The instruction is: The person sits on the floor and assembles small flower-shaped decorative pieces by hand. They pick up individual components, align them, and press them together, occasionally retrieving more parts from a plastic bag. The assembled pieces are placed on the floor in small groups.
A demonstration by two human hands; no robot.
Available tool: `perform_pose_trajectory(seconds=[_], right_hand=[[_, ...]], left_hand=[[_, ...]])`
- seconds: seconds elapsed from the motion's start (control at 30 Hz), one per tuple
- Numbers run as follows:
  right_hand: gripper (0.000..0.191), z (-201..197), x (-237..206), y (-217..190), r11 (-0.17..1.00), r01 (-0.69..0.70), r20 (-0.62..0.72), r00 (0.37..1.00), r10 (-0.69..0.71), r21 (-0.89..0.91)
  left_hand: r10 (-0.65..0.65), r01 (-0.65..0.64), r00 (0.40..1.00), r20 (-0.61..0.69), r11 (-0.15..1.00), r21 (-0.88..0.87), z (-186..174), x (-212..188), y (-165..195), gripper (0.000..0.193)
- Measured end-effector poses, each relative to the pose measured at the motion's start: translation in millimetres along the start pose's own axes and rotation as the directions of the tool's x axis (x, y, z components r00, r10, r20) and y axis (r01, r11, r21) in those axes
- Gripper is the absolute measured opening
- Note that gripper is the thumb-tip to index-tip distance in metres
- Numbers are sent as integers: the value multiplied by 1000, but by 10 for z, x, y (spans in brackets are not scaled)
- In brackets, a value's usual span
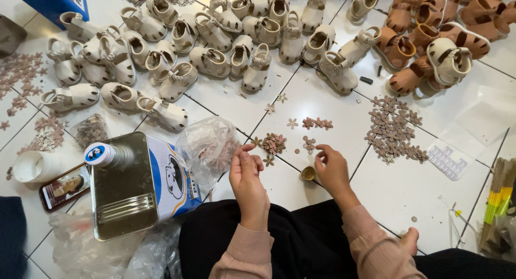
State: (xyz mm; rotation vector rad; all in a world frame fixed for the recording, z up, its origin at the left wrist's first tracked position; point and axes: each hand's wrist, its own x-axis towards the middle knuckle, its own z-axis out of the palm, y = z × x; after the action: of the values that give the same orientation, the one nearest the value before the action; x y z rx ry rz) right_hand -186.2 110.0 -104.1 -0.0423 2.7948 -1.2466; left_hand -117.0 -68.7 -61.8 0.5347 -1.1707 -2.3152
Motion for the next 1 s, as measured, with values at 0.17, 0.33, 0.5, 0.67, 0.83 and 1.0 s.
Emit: perform_pose_trajectory(seconds=[0.17,0.33,0.5,0.67,0.83,1.0], right_hand=[[47,425,122,-407,959,284,40,958,-283,-13],[62,639,188,-582,926,346,25,938,-346,-152],[49,619,184,-550,947,272,47,962,-268,-172],[57,377,170,-497,982,-15,73,997,1,190],[76,-27,-32,-352,725,-132,264,962,-71,676],[55,-229,-302,27,918,-72,190,982,-3,390]], left_hand=[[-21,22,999,-28,1000,8,-14,-26,26,22],[61,-60,998,2,995,-81,-30,10,98,20],[-104,104,995,-2,991,-83,-33,19,90,19],[-63,65,995,71,998,-26,-39,46,-39,23],[-70,-43,974,213,874,484,14,43,-203,35],[-199,7,949,245,788,616,90,-67,-320,19]])
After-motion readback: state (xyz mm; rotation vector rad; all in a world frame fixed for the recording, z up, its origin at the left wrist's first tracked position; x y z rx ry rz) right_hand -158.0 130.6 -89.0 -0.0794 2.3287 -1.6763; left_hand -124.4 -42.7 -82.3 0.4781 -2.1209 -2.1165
